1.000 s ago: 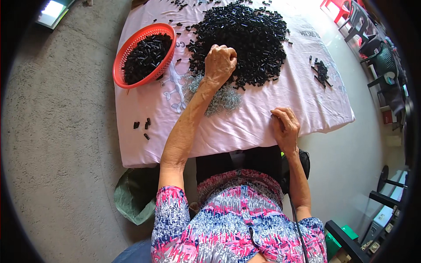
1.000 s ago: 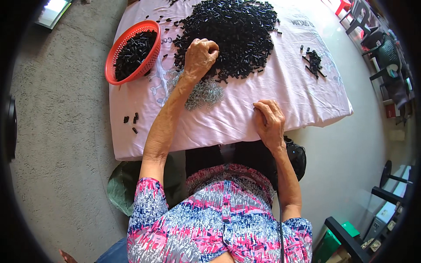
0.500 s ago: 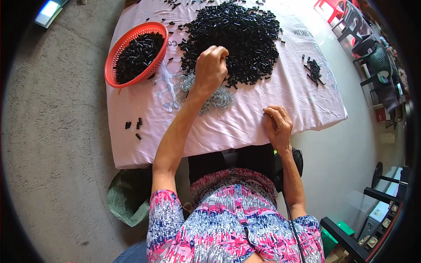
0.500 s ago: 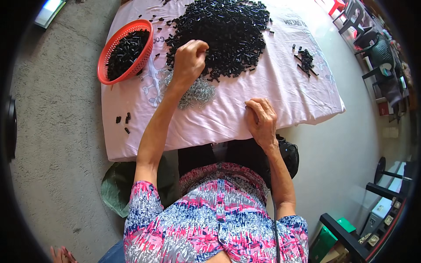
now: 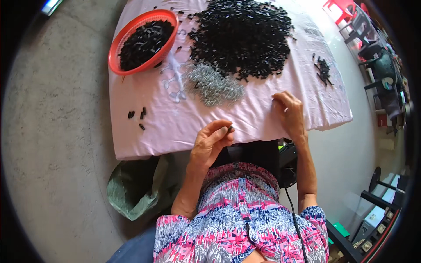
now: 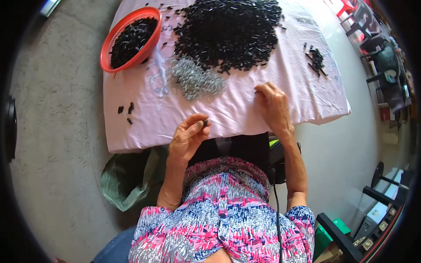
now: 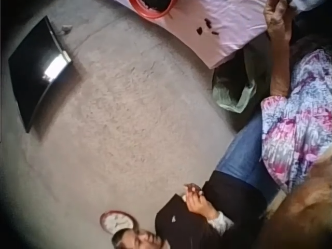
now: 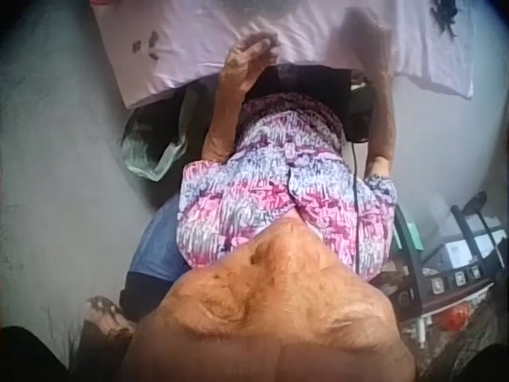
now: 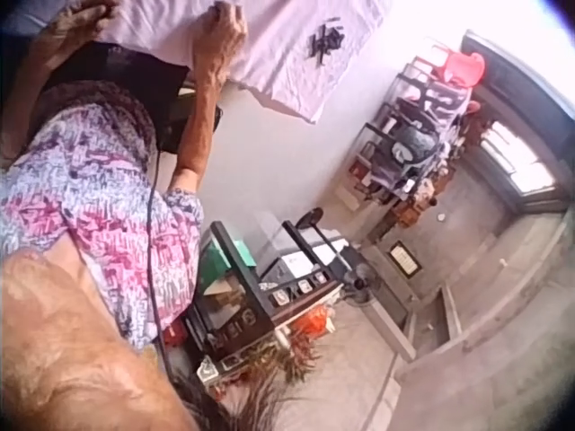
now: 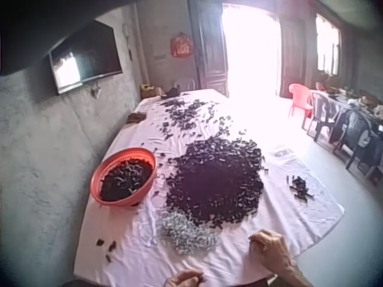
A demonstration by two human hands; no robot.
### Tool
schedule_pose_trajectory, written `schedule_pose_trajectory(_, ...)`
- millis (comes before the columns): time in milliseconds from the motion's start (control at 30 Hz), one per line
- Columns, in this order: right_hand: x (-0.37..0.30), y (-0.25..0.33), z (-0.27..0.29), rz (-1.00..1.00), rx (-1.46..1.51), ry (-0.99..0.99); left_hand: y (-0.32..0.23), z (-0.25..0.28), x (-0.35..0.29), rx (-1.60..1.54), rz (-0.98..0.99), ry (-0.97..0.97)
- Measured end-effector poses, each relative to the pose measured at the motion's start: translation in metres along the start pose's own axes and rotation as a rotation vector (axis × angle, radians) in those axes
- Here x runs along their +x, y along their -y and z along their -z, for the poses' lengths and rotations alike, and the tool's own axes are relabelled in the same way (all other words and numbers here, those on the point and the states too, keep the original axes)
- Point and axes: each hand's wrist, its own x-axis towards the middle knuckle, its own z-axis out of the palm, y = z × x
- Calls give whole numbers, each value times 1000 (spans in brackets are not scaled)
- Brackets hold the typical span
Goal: Assembling small black and silver components manually at a workshop table.
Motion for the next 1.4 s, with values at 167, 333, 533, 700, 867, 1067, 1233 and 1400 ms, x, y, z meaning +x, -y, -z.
schedule_pose_trajectory(167,5,9,-9,34,-16,-38,4,4,0,-32,-19,-4)
schedule_pose_trajectory(333,-13,17,-21,45,70,-80,5,5,0,-15,-22,0)
schedule_pose_trajectory(533,-22,30,-30,55,120,-39,2,1,4,-75,-20,-10)
schedule_pose_trajectory(700,-28,21,-30,88,95,-77,5,-11,7,133,-100,-72)
schedule_pose_trajectory(867,-20,15,-22,17,35,-96,6,-49,46,1051,-493,-114)
schedule_pose_trajectory(1067,-19,4,-26,-4,-12,-123,6,-65,123,1546,-937,-19)
schedule_pose_trajectory(1233,-19,5,-27,12,19,-135,-4,-68,156,1810,-1000,1)
schedule_pose_trajectory(1400,-21,0,-25,35,10,-161,-52,-61,167,1809,-1072,-262)
